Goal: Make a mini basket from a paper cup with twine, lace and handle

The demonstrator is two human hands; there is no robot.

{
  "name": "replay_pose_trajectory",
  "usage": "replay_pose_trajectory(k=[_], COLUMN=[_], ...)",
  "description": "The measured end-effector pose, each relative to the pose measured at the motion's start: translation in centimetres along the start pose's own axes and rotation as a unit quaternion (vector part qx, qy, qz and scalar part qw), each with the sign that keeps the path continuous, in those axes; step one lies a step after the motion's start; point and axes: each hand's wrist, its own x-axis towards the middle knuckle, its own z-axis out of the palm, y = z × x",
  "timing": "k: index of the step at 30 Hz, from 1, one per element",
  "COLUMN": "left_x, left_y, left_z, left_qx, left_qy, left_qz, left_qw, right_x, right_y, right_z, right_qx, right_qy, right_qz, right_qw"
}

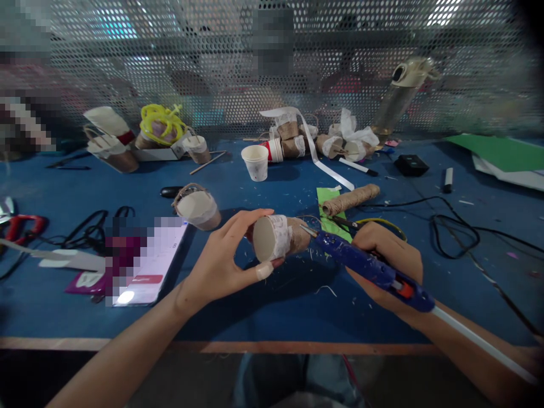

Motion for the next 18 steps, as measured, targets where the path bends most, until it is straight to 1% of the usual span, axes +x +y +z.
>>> replay_pose_trajectory(k=[5,9,11,15,18], left_x=[0.1,0.1,0.0,-0.1,-0.2], left_y=[0.3,0.4,0.4,0.2,0.1], left_z=[-0.1,-0.1,-0.1,0.0,0.0], left_qx=[0.005,-0.002,-0.005,-0.014,-0.037], left_qy=[0.01,0.013,0.011,0.004,0.0], left_qz=[-0.001,0.0,0.001,0.008,-0.002], left_qw=[1.0,1.0,1.0,1.0,0.999], right_x=[0.5,0.6,0.6,0.6,0.7], right_y=[-1.1,-1.4,-1.4,-1.3,-1.3], right_z=[-0.3,-0.3,-0.3,-0.3,-0.3], right_qx=[0.017,-0.006,-0.014,-0.019,-0.021], right_qy=[-0.009,0.019,0.026,0.007,-0.003], right_qz=[0.054,0.09,0.091,0.092,0.087], right_qw=[0.998,0.996,0.995,0.996,0.996])
